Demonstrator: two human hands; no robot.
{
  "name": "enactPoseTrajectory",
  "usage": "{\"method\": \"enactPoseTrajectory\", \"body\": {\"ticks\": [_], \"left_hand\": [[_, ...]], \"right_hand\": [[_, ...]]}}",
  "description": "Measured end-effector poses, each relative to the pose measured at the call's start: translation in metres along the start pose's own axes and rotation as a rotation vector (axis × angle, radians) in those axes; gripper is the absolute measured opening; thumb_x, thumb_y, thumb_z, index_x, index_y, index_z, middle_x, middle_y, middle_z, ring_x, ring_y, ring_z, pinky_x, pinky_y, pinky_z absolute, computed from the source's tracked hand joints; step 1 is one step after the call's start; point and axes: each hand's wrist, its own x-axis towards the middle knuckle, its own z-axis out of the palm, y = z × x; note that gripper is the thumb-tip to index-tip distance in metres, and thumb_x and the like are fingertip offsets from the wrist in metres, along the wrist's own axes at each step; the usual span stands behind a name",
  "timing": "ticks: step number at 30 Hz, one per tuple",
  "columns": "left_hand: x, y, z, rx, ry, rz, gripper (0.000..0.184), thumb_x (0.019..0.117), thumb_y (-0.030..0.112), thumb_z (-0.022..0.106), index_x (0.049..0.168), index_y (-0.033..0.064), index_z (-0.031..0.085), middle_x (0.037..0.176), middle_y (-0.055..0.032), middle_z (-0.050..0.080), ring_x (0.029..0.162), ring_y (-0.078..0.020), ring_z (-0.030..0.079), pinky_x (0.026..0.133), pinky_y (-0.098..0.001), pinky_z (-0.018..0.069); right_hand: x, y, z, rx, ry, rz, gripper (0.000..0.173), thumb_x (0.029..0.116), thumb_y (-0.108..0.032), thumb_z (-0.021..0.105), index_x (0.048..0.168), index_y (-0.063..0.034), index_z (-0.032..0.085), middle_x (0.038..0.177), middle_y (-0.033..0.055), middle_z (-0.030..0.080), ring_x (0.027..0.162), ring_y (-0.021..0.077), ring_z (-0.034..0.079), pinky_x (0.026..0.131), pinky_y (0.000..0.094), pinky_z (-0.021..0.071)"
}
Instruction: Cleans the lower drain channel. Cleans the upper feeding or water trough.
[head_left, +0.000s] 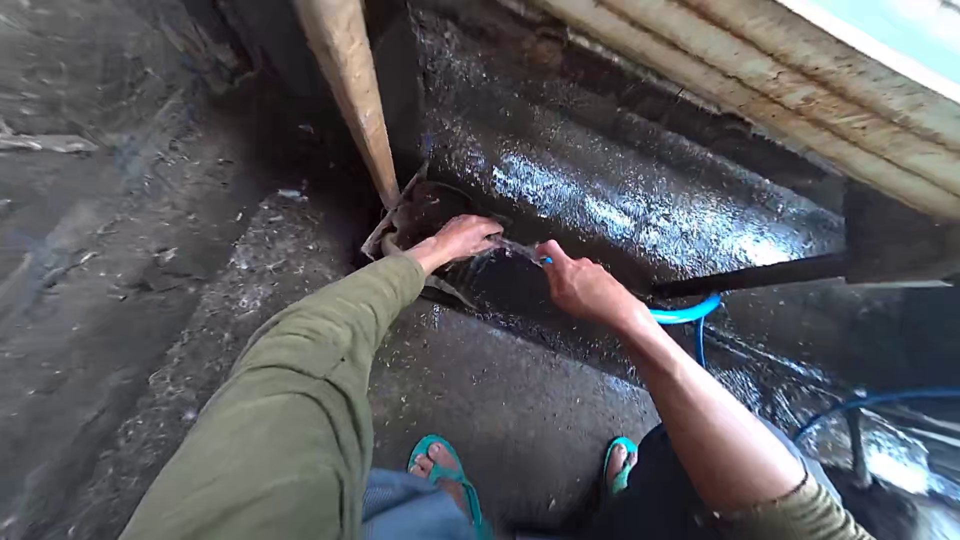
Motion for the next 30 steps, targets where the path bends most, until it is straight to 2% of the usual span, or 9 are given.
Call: {"method": "enactPoseTrajectory", "body": {"ticks": [3, 7, 11, 15, 18, 20, 24, 27, 30], "left_hand": [[0.007, 0.012, 0.004, 0.012, -0.064, 0.069, 0.033, 0.1036, 0.017, 0.06, 0.132, 0.0015, 0.065, 0.13, -0.0218, 0.065, 0.115, -0.0404, 0.066, 0.099, -0.0597, 0.0517], [0.012, 0.034, 0.013, 0.054, -0.073, 0.237, 0.027, 0.1038, 0.013, 0.059, 0.125, -0.0027, 0.064, 0.119, -0.0243, 0.066, 0.106, -0.0417, 0.068, 0.09, -0.0578, 0.0549], [0.012, 0.051, 0.026, 0.096, -0.074, 0.351, 0.026, 0.1049, 0.013, 0.057, 0.126, 0.0, 0.065, 0.121, -0.0213, 0.066, 0.114, -0.0388, 0.066, 0.094, -0.0541, 0.0542], [0.013, 0.078, 0.009, 0.12, -0.137, 0.337, 0.028, 0.1078, 0.015, 0.051, 0.124, -0.0042, 0.063, 0.12, -0.0237, 0.065, 0.115, -0.0399, 0.064, 0.096, -0.0526, 0.0526], [0.014, 0.089, 0.01, 0.106, -0.07, 0.367, 0.026, 0.1053, 0.016, 0.056, 0.118, -0.0031, 0.067, 0.116, -0.0217, 0.068, 0.111, -0.0376, 0.067, 0.095, -0.0507, 0.0541], [0.022, 0.098, 0.005, 0.109, -0.05, 0.361, 0.026, 0.1052, 0.017, 0.056, 0.116, -0.0035, 0.069, 0.118, -0.0221, 0.068, 0.113, -0.0378, 0.066, 0.097, -0.0512, 0.0526], [0.037, 0.12, 0.002, 0.12, 0.002, 0.323, 0.027, 0.102, 0.018, 0.063, 0.113, -0.0065, 0.068, 0.112, -0.0224, 0.069, 0.109, -0.0378, 0.067, 0.094, -0.0516, 0.0537], [0.049, 0.129, -0.006, 0.093, 0.033, 0.309, 0.024, 0.0973, 0.011, 0.068, 0.113, -0.0075, 0.068, 0.111, -0.0239, 0.068, 0.106, -0.0392, 0.068, 0.093, -0.0531, 0.0543], [0.068, 0.123, -0.004, 0.009, 0.145, 0.335, 0.018, 0.0924, 0.005, 0.07, 0.105, -0.0078, 0.069, 0.103, -0.0245, 0.069, 0.099, -0.0392, 0.07, 0.089, -0.0534, 0.0564]], "right_hand": [[0.011, -0.01, 0.006, -0.045, -0.049, 0.093, 0.044, 0.1122, -0.027, 0.033, 0.155, -0.0205, 0.036, 0.116, 0.0258, 0.067, 0.11, 0.0462, 0.066, 0.091, 0.0644, 0.0506], [-0.01, -0.02, 0.001, -0.112, -0.063, 0.196, 0.042, 0.1125, -0.026, 0.031, 0.154, -0.0186, 0.037, 0.116, 0.0263, 0.067, 0.11, 0.0467, 0.066, 0.09, 0.0641, 0.0514], [-0.027, -0.01, 0.0, -0.083, -0.065, 0.224, 0.043, 0.1125, -0.026, 0.031, 0.154, -0.0182, 0.035, 0.114, 0.0262, 0.067, 0.109, 0.0467, 0.066, 0.089, 0.0639, 0.0516], [-0.028, 0.009, 0.003, -0.057, -0.049, 0.181, 0.044, 0.1124, -0.026, 0.032, 0.155, -0.0177, 0.033, 0.112, 0.026, 0.067, 0.106, 0.0469, 0.067, 0.088, 0.0639, 0.0522], [-0.031, 0.014, -0.004, -0.027, -0.017, 0.109, 0.041, 0.1126, -0.026, 0.032, 0.152, -0.0155, 0.038, 0.113, 0.0257, 0.068, 0.108, 0.0462, 0.066, 0.09, 0.0635, 0.0511], [-0.028, 0.02, -0.013, -0.025, -0.001, 0.058, 0.041, 0.1127, -0.026, 0.032, 0.15, -0.0145, 0.041, 0.113, 0.0254, 0.068, 0.108, 0.0457, 0.066, 0.091, 0.0633, 0.0508], [-0.022, 0.037, -0.013, -0.035, 0.008, 0.036, 0.04, 0.1123, -0.025, 0.033, 0.15, -0.0135, 0.04, 0.113, 0.0255, 0.067, 0.11, 0.0455, 0.066, 0.091, 0.0629, 0.0506], [-0.02, 0.048, -0.015, -0.019, 0.065, 0.034, 0.04, 0.1111, -0.023, 0.037, 0.15, -0.0144, 0.04, 0.109, 0.0256, 0.068, 0.107, 0.0459, 0.067, 0.089, 0.0632, 0.0508], [-0.019, 0.06, -0.015, 0.015, 0.113, -0.002, 0.039, 0.1117, -0.025, 0.037, 0.15, -0.0161, 0.04, 0.104, 0.0254, 0.069, 0.102, 0.0466, 0.068, 0.086, 0.0637, 0.0517]]}}
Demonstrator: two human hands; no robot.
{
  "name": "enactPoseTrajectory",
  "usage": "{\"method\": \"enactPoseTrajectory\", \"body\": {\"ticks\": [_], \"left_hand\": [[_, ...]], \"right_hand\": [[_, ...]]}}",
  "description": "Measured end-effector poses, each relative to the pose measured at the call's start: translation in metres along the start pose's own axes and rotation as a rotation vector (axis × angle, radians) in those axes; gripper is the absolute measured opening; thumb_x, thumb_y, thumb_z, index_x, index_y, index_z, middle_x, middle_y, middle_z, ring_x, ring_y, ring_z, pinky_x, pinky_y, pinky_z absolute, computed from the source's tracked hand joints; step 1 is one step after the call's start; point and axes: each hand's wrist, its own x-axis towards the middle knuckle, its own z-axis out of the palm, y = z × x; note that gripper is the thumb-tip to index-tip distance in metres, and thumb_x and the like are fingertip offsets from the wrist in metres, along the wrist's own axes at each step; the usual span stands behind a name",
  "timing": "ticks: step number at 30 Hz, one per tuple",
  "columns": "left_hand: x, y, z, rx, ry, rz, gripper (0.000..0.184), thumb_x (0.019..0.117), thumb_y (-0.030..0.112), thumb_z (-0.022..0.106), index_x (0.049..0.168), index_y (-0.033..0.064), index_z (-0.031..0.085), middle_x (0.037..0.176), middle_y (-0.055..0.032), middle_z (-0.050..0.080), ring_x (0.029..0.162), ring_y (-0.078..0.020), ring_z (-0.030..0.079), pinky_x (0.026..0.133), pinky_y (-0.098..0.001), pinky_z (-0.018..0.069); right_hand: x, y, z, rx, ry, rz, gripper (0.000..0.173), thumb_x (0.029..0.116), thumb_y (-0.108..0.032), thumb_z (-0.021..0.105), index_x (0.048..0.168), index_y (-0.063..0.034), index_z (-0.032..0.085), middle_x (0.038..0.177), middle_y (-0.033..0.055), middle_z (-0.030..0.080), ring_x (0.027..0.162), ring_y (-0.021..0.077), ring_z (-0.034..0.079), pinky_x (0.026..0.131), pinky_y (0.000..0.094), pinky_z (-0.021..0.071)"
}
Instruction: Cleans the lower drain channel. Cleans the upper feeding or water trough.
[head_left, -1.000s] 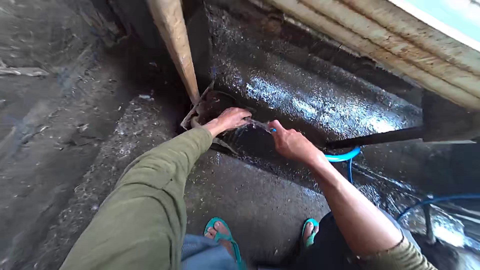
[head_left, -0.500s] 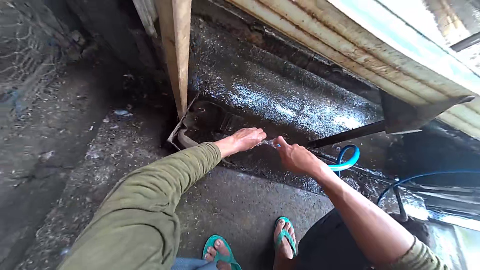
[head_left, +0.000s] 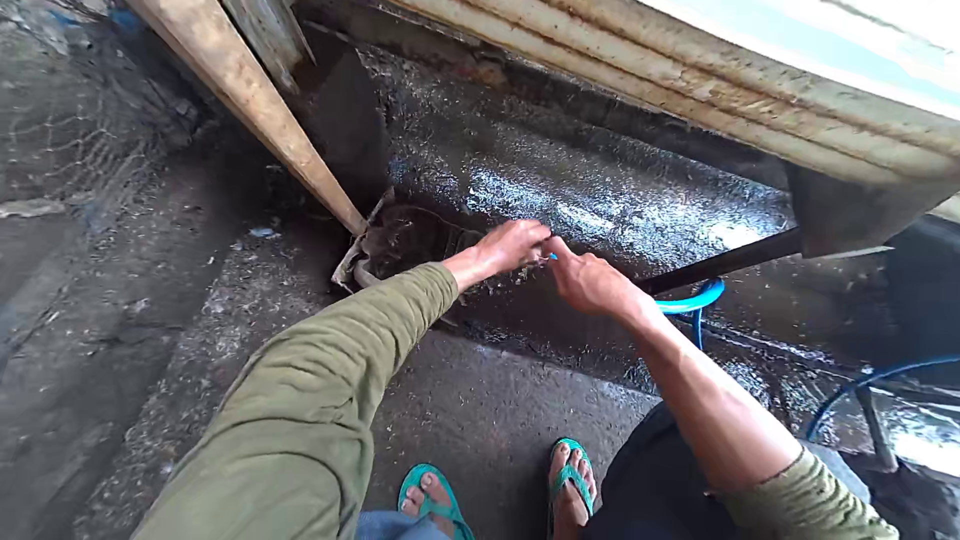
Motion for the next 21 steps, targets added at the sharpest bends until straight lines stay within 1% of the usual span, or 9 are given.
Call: {"method": "enactPoseTrajectory", "body": {"ticks": [1, 3, 4, 6, 10, 15, 16, 18, 21], "left_hand": [[0.005, -0.002, 0.0, -0.021, 0.047, -0.032, 0.02, 0.0915, 0.004, 0.071, 0.106, -0.0087, 0.07, 0.106, -0.0253, 0.071, 0.101, -0.0394, 0.071, 0.092, -0.0534, 0.0556], [0.017, -0.005, -0.004, -0.057, 0.13, -0.138, 0.026, 0.0935, 0.013, 0.071, 0.109, -0.0085, 0.071, 0.109, -0.0249, 0.072, 0.105, -0.0377, 0.07, 0.097, -0.0525, 0.0538], [0.022, -0.007, -0.005, -0.068, 0.167, -0.189, 0.03, 0.0943, 0.019, 0.073, 0.107, -0.0079, 0.071, 0.107, -0.0244, 0.072, 0.104, -0.037, 0.07, 0.096, -0.0521, 0.054], [0.03, -0.01, -0.007, -0.051, 0.222, -0.282, 0.035, 0.0963, 0.026, 0.071, 0.105, -0.0077, 0.071, 0.104, -0.0248, 0.071, 0.101, -0.0373, 0.071, 0.094, -0.0523, 0.0543], [0.041, -0.015, -0.013, -0.023, 0.323, -0.476, 0.036, 0.1005, 0.027, 0.065, 0.11, -0.0074, 0.069, 0.108, -0.0255, 0.07, 0.103, -0.0383, 0.07, 0.094, -0.054, 0.0538], [0.05, -0.025, -0.027, -0.023, 0.39, -0.712, 0.041, 0.1045, 0.033, 0.056, 0.114, -0.0065, 0.065, 0.101, -0.0259, 0.069, 0.097, -0.041, 0.069, 0.089, -0.0588, 0.0532], [0.051, -0.027, -0.03, -0.022, 0.396, -0.756, 0.042, 0.106, 0.033, 0.053, 0.116, -0.0069, 0.064, 0.102, -0.0265, 0.069, 0.099, -0.0414, 0.069, 0.089, -0.059, 0.0528], [0.052, -0.032, -0.034, -0.029, 0.402, -0.861, 0.044, 0.1087, 0.033, 0.047, 0.122, -0.0068, 0.062, 0.108, -0.0277, 0.068, 0.106, -0.042, 0.068, 0.093, -0.059, 0.0516], [0.051, -0.044, -0.038, -0.05, 0.42, -0.992, 0.048, 0.1105, 0.035, 0.039, 0.125, -0.0061, 0.06, 0.114, -0.0283, 0.067, 0.112, -0.0428, 0.066, 0.096, -0.0604, 0.0505]], "right_hand": [[0.001, 0.003, 0.001, 0.018, 0.012, -0.02, 0.039, 0.1117, -0.024, 0.037, 0.15, -0.0163, 0.04, 0.102, 0.0249, 0.069, 0.1, 0.0463, 0.068, 0.085, 0.0636, 0.052], [0.001, 0.007, 0.002, 0.04, 0.021, -0.049, 0.039, 0.1112, -0.024, 0.038, 0.149, -0.0161, 0.041, 0.101, 0.0239, 0.069, 0.099, 0.0455, 0.069, 0.084, 0.0633, 0.0524], [0.001, 0.008, 0.003, 0.042, 0.015, -0.057, 0.038, 0.1113, -0.024, 0.038, 0.149, -0.0164, 0.042, 0.1, 0.0233, 0.069, 0.099, 0.0449, 0.069, 0.084, 0.0627, 0.0524], [0.0, 0.01, 0.006, 0.025, -0.027, -0.061, 0.039, 0.1115, -0.024, 0.037, 0.149, -0.0178, 0.041, 0.101, 0.0226, 0.069, 0.1, 0.0444, 0.069, 0.084, 0.0621, 0.0526], [0.003, 0.02, 0.008, -0.019, -0.137, -0.028, 0.04, 0.1115, -0.025, 0.036, 0.151, -0.0202, 0.04, 0.11, 0.0232, 0.069, 0.107, 0.0448, 0.067, 0.088, 0.0633, 0.0514], [0.005, 0.04, 0.011, -0.035, -0.192, 0.024, 0.04, 0.1115, -0.027, 0.036, 0.15, -0.0207, 0.041, 0.117, 0.0239, 0.067, 0.113, 0.0451, 0.065, 0.09, 0.0646, 0.0505], [0.005, 0.043, 0.011, -0.037, -0.201, 0.028, 0.04, 0.1115, -0.027, 0.036, 0.15, -0.0205, 0.041, 0.119, 0.0243, 0.067, 0.114, 0.0455, 0.065, 0.091, 0.065, 0.0502], [0.007, 0.05, 0.012, -0.041, -0.218, 0.021, 0.04, 0.1115, -0.028, 0.035, 0.15, -0.0197, 0.042, 0.12, 0.0247, 0.066, 0.115, 0.0462, 0.064, 0.091, 0.0658, 0.0499], [0.005, 0.054, 0.01, -0.045, -0.233, 0.008, 0.04, 0.1114, -0.028, 0.035, 0.15, -0.0193, 0.042, 0.12, 0.0248, 0.066, 0.115, 0.0464, 0.064, 0.091, 0.0662, 0.05]]}}
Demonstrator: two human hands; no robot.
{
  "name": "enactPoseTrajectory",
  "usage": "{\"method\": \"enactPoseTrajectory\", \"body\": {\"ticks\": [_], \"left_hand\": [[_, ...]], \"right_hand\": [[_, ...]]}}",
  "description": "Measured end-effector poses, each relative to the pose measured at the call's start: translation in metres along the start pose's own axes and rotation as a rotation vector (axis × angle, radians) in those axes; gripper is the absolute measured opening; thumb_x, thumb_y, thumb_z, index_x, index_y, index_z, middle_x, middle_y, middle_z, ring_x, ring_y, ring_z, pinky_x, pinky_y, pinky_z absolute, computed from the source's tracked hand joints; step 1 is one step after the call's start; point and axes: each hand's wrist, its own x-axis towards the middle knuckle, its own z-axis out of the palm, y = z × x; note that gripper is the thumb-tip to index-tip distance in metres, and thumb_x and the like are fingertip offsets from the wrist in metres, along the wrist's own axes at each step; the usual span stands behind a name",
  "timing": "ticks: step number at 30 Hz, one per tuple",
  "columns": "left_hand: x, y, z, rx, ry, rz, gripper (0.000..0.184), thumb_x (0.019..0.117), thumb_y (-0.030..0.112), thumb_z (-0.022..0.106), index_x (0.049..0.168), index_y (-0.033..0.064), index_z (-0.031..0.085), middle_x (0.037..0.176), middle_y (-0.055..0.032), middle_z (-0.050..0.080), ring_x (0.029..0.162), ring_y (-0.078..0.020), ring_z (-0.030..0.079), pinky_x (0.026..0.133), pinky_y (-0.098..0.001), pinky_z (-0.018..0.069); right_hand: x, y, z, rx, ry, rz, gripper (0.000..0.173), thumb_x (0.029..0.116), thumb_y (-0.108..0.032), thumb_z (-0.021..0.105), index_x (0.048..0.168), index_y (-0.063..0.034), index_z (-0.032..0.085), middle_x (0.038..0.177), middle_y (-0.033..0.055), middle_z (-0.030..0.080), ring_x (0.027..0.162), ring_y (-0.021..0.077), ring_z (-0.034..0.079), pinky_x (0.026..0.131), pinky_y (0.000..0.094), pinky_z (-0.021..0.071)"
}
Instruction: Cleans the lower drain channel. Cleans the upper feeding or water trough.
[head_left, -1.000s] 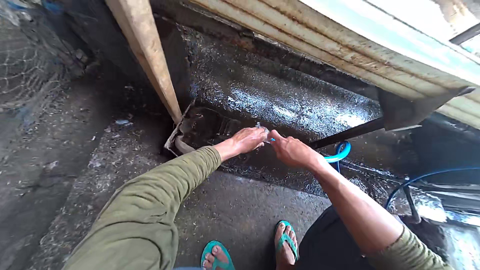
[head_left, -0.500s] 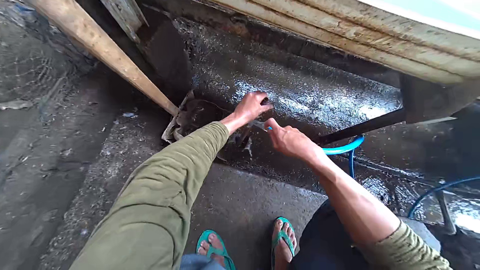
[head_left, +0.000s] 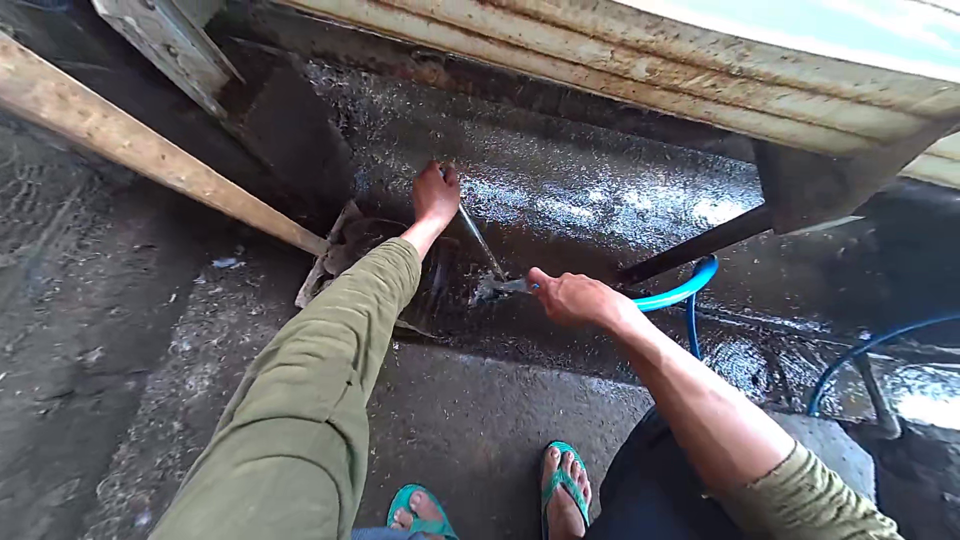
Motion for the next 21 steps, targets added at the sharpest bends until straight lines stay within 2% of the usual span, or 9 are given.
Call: {"method": "enactPoseTrajectory", "body": {"ticks": [2, 5, 9, 11, 13, 17, 21], "left_hand": [[0.007, -0.008, -0.001, -0.027, 0.016, -0.079, 0.049, 0.111, 0.034, 0.036, 0.127, -0.0046, 0.061, 0.118, -0.0279, 0.067, 0.116, -0.0419, 0.065, 0.098, -0.0607, 0.0494], [0.021, -0.027, 0.0, -0.106, 0.046, -0.217, 0.046, 0.1084, 0.033, 0.039, 0.119, -0.0036, 0.065, 0.118, -0.0277, 0.066, 0.114, -0.0419, 0.064, 0.096, -0.0618, 0.0489], [0.027, -0.051, -0.001, -0.29, 0.015, -0.424, 0.044, 0.1056, 0.033, 0.045, 0.125, -0.0044, 0.059, 0.111, -0.0258, 0.062, 0.089, -0.0346, 0.064, 0.079, -0.054, 0.0534], [0.026, -0.06, -0.004, -0.361, 0.001, -0.483, 0.044, 0.1048, 0.032, 0.047, 0.13, -0.0029, 0.056, 0.107, -0.0216, 0.062, 0.081, -0.0277, 0.063, 0.074, -0.0464, 0.0552], [0.028, -0.07, -0.006, -0.425, -0.009, -0.512, 0.042, 0.1054, 0.033, 0.047, 0.13, -0.0002, 0.055, 0.098, -0.0159, 0.059, 0.072, -0.0214, 0.057, 0.067, -0.0398, 0.0526], [0.033, -0.09, -0.007, -0.583, -0.038, -0.546, 0.031, 0.1066, 0.033, 0.045, 0.119, 0.0064, 0.054, 0.08, -0.0048, 0.05, 0.056, -0.0117, 0.046, 0.053, -0.0277, 0.0452], [0.029, -0.096, -0.015, -0.602, -0.034, -0.601, 0.024, 0.1064, 0.031, 0.044, 0.11, 0.0087, 0.053, 0.075, -0.0019, 0.049, 0.052, -0.0093, 0.045, 0.05, -0.0241, 0.0441]], "right_hand": [[-0.003, 0.002, -0.003, -0.005, 0.0, 0.018, 0.04, 0.1115, -0.028, 0.035, 0.15, -0.0196, 0.042, 0.119, 0.0243, 0.066, 0.114, 0.0457, 0.065, 0.091, 0.0654, 0.0503], [-0.006, 0.009, -0.012, 0.003, 0.029, 0.058, 0.038, 0.111, -0.027, 0.037, 0.148, -0.0185, 0.043, 0.117, 0.0242, 0.067, 0.113, 0.0453, 0.065, 0.089, 0.0651, 0.0506], [-0.013, 0.019, -0.025, 0.032, 0.077, 0.09, 0.037, 0.1118, -0.027, 0.036, 0.146, -0.0171, 0.043, 0.115, 0.0247, 0.066, 0.113, 0.0451, 0.065, 0.09, 0.0642, 0.0501], [-0.016, 0.025, -0.029, 0.063, 0.126, 0.103, 0.039, 0.1118, -0.028, 0.035, 0.149, -0.0176, 0.042, 0.115, 0.0248, 0.067, 0.113, 0.045, 0.065, 0.091, 0.0641, 0.0499], [-0.02, 0.028, -0.033, 0.086, 0.184, 0.128, 0.038, 0.112, -0.028, 0.034, 0.147, -0.0181, 0.042, 0.113, 0.0244, 0.067, 0.111, 0.0449, 0.066, 0.089, 0.0636, 0.0504], [-0.023, 0.03, -0.035, 0.121, 0.265, 0.155, 0.037, 0.1114, -0.027, 0.035, 0.146, -0.0195, 0.042, 0.107, 0.0225, 0.068, 0.107, 0.0439, 0.067, 0.086, 0.0617, 0.052], [-0.023, 0.025, -0.034, 0.126, 0.223, 0.123, 0.038, 0.1107, -0.026, 0.037, 0.148, -0.0198, 0.041, 0.11, 0.0228, 0.068, 0.108, 0.0439, 0.067, 0.087, 0.0624, 0.0516]]}}
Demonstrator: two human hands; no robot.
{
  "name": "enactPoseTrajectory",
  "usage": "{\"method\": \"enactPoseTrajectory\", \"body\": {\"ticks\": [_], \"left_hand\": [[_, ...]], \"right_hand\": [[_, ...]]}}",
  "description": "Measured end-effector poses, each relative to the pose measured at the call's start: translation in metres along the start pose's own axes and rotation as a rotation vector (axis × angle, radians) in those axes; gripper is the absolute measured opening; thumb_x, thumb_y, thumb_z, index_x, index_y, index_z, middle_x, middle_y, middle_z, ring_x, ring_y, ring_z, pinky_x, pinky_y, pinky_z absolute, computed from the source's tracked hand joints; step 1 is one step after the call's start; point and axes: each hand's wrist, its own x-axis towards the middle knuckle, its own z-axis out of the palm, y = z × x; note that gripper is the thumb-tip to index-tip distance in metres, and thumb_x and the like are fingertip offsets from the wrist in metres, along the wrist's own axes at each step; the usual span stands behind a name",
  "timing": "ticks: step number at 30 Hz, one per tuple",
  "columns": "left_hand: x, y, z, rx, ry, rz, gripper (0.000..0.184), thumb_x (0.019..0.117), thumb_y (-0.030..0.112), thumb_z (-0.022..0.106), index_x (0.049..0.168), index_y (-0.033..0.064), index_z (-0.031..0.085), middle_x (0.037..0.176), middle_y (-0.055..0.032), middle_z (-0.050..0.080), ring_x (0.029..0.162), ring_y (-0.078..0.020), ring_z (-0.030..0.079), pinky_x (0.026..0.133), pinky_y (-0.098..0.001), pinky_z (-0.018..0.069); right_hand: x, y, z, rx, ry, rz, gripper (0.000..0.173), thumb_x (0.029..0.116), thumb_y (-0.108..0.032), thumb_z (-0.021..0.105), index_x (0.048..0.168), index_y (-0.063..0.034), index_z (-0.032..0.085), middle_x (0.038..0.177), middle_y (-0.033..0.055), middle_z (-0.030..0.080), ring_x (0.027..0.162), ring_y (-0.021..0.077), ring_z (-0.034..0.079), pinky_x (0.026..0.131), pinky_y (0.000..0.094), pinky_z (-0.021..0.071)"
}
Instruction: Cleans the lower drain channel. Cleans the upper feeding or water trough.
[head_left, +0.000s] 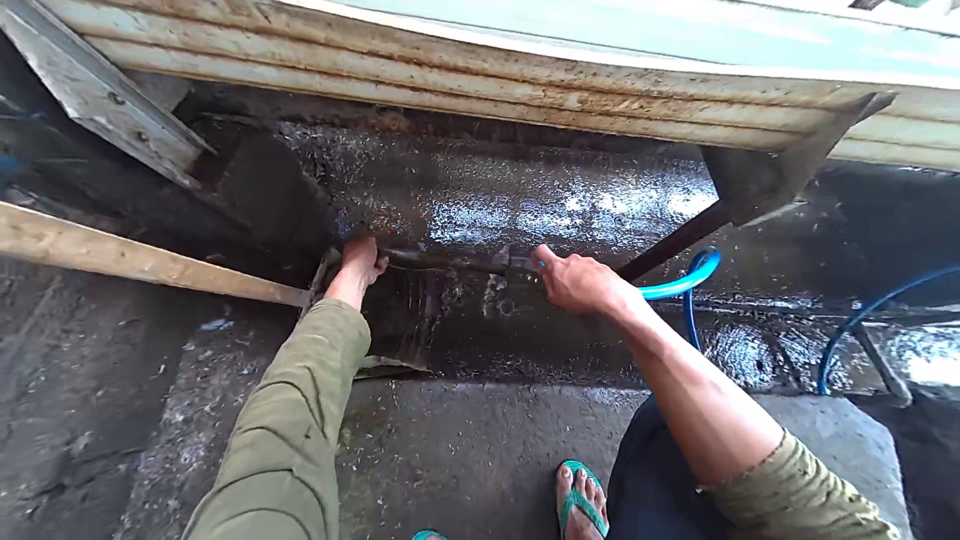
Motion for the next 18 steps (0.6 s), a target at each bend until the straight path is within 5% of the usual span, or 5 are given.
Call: {"method": "enactPoseTrajectory", "body": {"ticks": [15, 18], "left_hand": [[0.004, 0.01, -0.011, -0.144, 0.004, 0.07, 0.031, 0.1067, 0.035, 0.046, 0.118, 0.0078, 0.055, 0.083, -0.0047, 0.056, 0.058, -0.01, 0.051, 0.053, -0.0247, 0.0477], [-0.006, 0.025, -0.011, -0.255, -0.09, 0.161, 0.044, 0.1096, 0.037, 0.042, 0.141, 0.0065, 0.047, 0.114, -0.015, 0.06, 0.084, -0.0207, 0.062, 0.074, -0.0367, 0.0552]], "right_hand": [[-0.002, -0.001, 0.0, 0.006, -0.007, 0.005, 0.039, 0.1104, -0.026, 0.037, 0.149, -0.0203, 0.041, 0.115, 0.0233, 0.067, 0.112, 0.0443, 0.065, 0.089, 0.0633, 0.0512], [-0.003, 0.001, 0.0, 0.009, -0.002, -0.003, 0.039, 0.1104, -0.026, 0.037, 0.148, -0.02, 0.042, 0.115, 0.0233, 0.067, 0.112, 0.0444, 0.065, 0.089, 0.0634, 0.0509]]}}
